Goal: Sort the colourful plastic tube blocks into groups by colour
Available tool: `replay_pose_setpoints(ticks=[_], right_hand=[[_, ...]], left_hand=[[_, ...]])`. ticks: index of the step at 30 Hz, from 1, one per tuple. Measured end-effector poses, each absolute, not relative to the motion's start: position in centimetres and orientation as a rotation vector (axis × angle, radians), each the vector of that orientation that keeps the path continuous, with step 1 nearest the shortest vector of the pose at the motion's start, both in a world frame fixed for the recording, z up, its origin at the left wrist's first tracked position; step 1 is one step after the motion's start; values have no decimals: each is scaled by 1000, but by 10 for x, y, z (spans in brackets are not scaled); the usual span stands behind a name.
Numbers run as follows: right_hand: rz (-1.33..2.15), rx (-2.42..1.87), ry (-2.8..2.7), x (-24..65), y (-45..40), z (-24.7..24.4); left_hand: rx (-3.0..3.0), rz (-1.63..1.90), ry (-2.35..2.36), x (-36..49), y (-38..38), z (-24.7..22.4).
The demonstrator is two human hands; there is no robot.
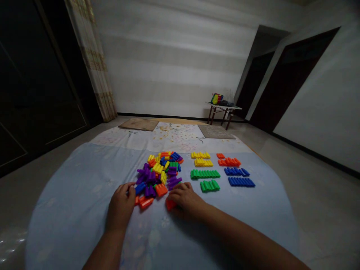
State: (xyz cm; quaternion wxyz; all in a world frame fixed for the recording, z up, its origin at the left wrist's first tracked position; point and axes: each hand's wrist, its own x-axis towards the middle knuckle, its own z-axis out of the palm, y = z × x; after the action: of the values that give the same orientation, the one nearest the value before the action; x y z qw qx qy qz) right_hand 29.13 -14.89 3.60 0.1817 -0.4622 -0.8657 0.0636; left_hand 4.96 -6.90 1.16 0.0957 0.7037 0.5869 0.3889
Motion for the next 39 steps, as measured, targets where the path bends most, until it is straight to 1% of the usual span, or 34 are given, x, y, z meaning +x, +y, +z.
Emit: replay_pose_setpoints(ticks=[8, 12, 16, 21, 26, 29, 32, 39], right_hand=[[270, -1403, -2141, 323, -167, 44], [336, -1537, -2021, 348, -177, 32], [420, -1614, -1942, 361, -180, 15], [529, -1577, -1946, 363, -181, 16], [576, -1588, -1975, 366, -182, 24], [580, -1566, -1990, 368, -182, 23], [548, -1519, -1953, 370, -182, 22], [332, -1417, -1772, 384, -180, 31]], left_hand=[[2363, 1055, 1762, 51, -62, 11], [2519, 988, 1757, 59, -62, 13], [2601, 892, 1733, 67, -66, 26], [2661, 820, 1645, 88, -69, 48], [2696, 867, 1361, 132, -73, 60], [2691, 928, 1275, 151, -73, 56], [2656, 996, 1290, 157, -72, 44], [2597, 1047, 1249, 160, -83, 13]])
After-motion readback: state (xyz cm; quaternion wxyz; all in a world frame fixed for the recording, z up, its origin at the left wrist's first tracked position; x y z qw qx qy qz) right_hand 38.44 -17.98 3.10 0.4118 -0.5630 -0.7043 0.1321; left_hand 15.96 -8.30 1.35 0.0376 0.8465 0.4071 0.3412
